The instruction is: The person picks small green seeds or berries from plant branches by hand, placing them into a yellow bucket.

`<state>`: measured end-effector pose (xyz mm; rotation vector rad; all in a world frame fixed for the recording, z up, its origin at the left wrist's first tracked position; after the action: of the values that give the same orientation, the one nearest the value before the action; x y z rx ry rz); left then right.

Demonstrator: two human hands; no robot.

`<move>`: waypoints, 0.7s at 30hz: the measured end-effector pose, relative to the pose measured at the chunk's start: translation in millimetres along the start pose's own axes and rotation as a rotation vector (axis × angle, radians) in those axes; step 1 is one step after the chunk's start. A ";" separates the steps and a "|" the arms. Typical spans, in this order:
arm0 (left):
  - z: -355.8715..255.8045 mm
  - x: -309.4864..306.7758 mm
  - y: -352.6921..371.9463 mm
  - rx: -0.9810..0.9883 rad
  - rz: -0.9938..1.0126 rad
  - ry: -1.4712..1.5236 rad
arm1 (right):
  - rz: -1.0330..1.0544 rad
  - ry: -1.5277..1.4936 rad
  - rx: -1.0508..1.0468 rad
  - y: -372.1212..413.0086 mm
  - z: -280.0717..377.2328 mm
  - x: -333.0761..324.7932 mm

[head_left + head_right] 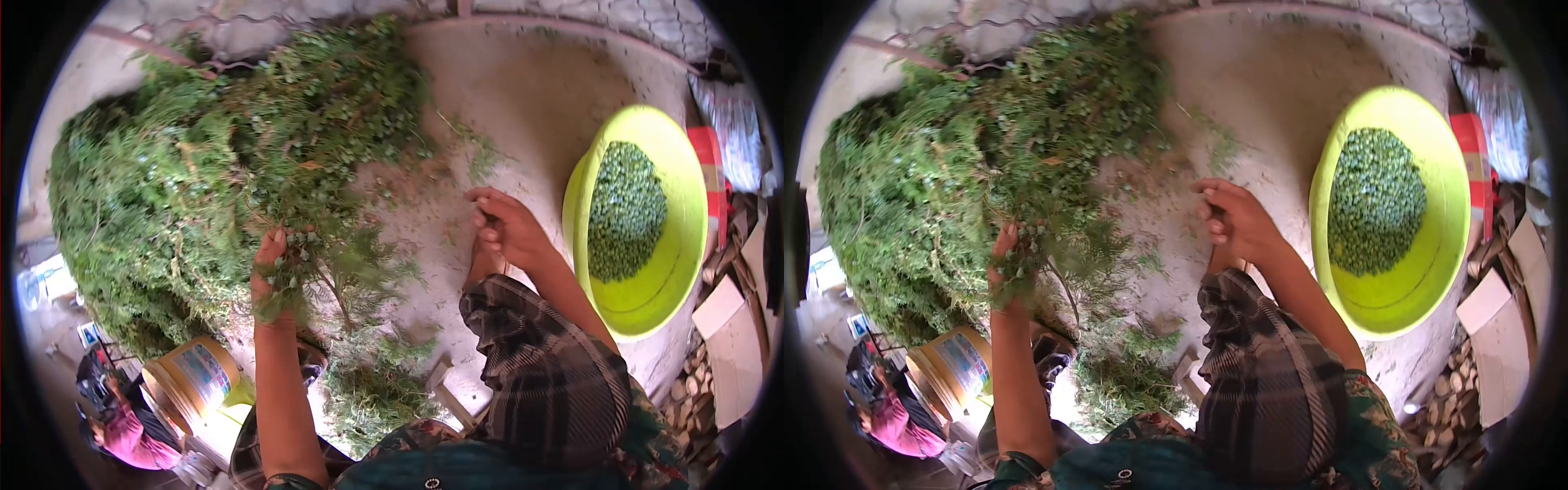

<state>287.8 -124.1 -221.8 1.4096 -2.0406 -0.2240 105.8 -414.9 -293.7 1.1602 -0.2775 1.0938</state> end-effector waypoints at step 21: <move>-131.6 17.9 185.9 0.261 -0.118 0.036 | 0.540 0.703 -0.293 194.8 44.6 301.6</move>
<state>216.6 -36.0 -23.4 1.6816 -2.0143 0.0200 112.2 -290.7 46.1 0.3883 -0.1879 1.7926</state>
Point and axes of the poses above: each hand's wrist, its own y-axis away from the middle knuckle, its own x-axis out of the palm, z = x × y, the point moved 2 cm from there along -y, towards the middle knuckle, and after that the axes turned 1 degree about y, right-handed, at the moved point
